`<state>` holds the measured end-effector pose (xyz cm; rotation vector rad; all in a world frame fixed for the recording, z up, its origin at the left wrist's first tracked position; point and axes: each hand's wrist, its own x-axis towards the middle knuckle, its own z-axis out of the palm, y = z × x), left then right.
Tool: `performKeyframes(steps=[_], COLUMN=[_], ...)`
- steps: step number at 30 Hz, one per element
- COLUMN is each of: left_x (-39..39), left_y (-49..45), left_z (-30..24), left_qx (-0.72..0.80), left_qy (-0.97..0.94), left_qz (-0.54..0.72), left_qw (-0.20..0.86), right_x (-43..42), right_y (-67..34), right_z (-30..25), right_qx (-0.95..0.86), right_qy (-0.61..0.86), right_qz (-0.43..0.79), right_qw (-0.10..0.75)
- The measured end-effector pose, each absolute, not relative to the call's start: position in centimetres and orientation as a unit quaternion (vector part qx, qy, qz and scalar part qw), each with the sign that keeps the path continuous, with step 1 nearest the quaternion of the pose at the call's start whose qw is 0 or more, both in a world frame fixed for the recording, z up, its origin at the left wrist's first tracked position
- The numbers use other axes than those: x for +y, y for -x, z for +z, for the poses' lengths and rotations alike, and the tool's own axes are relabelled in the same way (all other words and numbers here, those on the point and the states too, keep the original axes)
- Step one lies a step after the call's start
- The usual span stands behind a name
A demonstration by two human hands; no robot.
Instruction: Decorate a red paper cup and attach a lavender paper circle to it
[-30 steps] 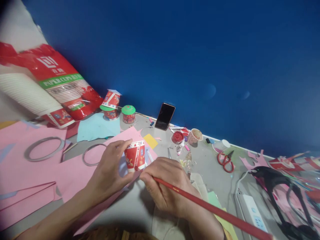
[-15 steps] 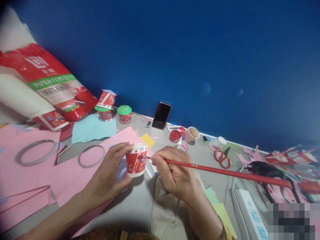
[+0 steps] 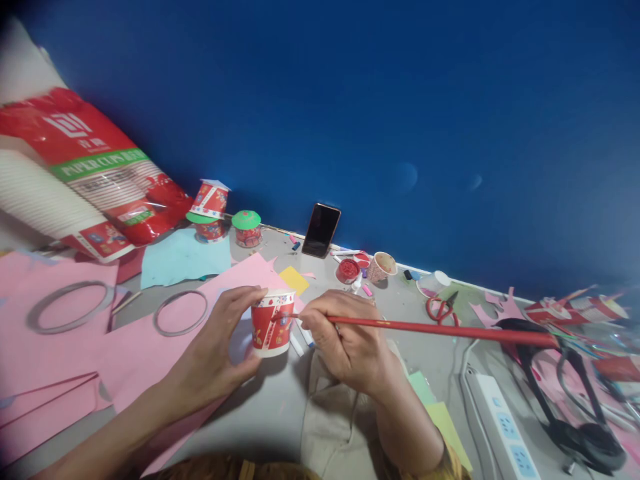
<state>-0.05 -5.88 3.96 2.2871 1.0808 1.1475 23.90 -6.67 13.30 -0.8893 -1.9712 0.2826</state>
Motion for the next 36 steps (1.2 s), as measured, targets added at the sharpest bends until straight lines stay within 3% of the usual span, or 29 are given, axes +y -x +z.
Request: performKeyframes(steps=[36], left_x=[-5.8], left_y=[0.09], left_z=[3.98], left_qx=[0.347], left_qy=[-0.803], left_qz=[0.415], left_qw=[0.248], right_x=[-6.5], right_y=[-24.62], right_z=[13.56], right_qx=[-0.814], right_qy=[0.33], right_qz=[0.129], right_qw=[0.461])
